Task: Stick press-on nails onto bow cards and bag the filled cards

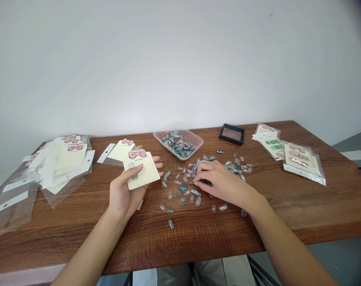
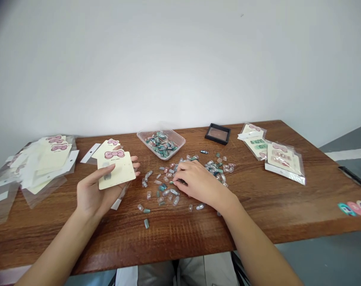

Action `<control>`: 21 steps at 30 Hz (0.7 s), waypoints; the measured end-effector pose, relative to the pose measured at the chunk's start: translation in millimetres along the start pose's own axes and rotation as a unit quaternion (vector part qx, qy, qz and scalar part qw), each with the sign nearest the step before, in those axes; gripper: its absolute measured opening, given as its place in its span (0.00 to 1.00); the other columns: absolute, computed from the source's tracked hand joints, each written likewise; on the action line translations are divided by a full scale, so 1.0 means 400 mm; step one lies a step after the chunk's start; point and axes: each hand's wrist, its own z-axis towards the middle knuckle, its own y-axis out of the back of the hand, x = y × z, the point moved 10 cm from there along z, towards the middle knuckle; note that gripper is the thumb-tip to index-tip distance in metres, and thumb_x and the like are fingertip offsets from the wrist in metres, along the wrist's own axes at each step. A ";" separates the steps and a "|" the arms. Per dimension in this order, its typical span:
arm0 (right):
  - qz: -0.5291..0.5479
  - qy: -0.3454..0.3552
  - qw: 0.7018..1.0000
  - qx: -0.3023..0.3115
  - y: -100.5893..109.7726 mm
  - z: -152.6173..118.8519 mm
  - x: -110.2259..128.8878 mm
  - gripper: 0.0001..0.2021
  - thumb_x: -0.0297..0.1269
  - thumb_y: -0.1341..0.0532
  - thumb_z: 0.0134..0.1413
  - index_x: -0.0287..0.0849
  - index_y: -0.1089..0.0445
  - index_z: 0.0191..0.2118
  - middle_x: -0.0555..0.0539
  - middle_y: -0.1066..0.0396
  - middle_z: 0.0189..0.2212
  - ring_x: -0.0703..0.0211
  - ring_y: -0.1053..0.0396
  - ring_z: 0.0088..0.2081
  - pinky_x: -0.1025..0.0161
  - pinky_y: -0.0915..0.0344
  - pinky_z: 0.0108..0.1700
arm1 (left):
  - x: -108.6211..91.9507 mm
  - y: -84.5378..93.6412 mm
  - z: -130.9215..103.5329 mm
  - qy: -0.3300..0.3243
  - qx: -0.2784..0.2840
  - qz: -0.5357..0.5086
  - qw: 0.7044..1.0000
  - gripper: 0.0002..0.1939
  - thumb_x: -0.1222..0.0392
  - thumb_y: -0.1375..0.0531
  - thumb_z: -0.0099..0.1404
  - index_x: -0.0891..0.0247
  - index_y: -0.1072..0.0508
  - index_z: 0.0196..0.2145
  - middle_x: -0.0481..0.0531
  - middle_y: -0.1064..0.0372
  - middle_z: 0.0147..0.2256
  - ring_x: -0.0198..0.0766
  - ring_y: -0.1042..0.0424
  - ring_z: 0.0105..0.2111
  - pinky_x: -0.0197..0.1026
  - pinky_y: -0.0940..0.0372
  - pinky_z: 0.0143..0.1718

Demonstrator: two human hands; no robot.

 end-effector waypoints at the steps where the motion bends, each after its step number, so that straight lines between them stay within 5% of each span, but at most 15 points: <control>1: 0.002 -0.004 1.000 -0.003 0.002 0.000 -0.003 0.06 0.31 0.38 0.62 0.44 0.23 0.37 0.48 0.28 0.35 0.57 0.30 0.38 0.56 0.38 0.46 | 0.001 0.000 0.000 0.000 -0.001 -0.001 1.000 0.35 0.68 0.41 0.61 0.66 0.42 0.65 0.64 0.22 0.45 0.54 0.23 0.45 0.56 0.29 0.47; 10: 0.047 -0.111 0.992 -0.022 0.045 -0.015 -0.071 0.09 0.35 0.44 0.66 0.44 0.26 0.38 0.47 0.27 0.36 0.54 0.29 0.40 0.55 0.34 0.44 | 0.005 0.005 -0.001 0.002 0.001 0.007 1.000 0.34 0.66 0.41 0.60 0.65 0.40 0.65 0.63 0.22 0.45 0.54 0.22 0.43 0.60 0.30 0.48; 15: 0.110 -0.160 0.952 -0.235 0.148 -0.057 -0.121 0.21 0.21 0.48 0.58 0.51 0.27 0.48 0.47 0.34 0.56 0.52 0.30 0.52 0.52 0.29 0.50 | 0.004 0.000 -0.001 0.002 0.010 0.003 1.000 0.34 0.67 0.42 0.61 0.60 0.41 0.65 0.60 0.21 0.44 0.53 0.22 0.42 0.60 0.30 0.48; 18: 0.211 -0.157 0.876 -0.404 0.206 -0.113 -0.156 0.27 0.16 0.48 0.51 0.53 0.26 0.47 0.52 0.38 0.60 0.53 0.36 0.61 0.49 0.34 0.62 | 0.006 -0.002 -0.004 0.007 0.013 0.002 1.000 0.34 0.67 0.43 0.61 0.60 0.41 0.65 0.60 0.21 0.44 0.53 0.22 0.43 0.60 0.30 0.48; 21: 0.313 -0.134 0.806 -0.484 0.218 -0.145 -0.196 0.27 0.17 0.45 0.48 0.55 0.26 0.47 0.54 0.39 0.61 0.53 0.40 0.65 0.48 0.43 0.68 | 0.008 -0.001 -0.005 0.009 0.012 -0.001 1.000 0.34 0.67 0.43 0.61 0.61 0.41 0.65 0.62 0.22 0.45 0.53 0.22 0.42 0.59 0.29 0.47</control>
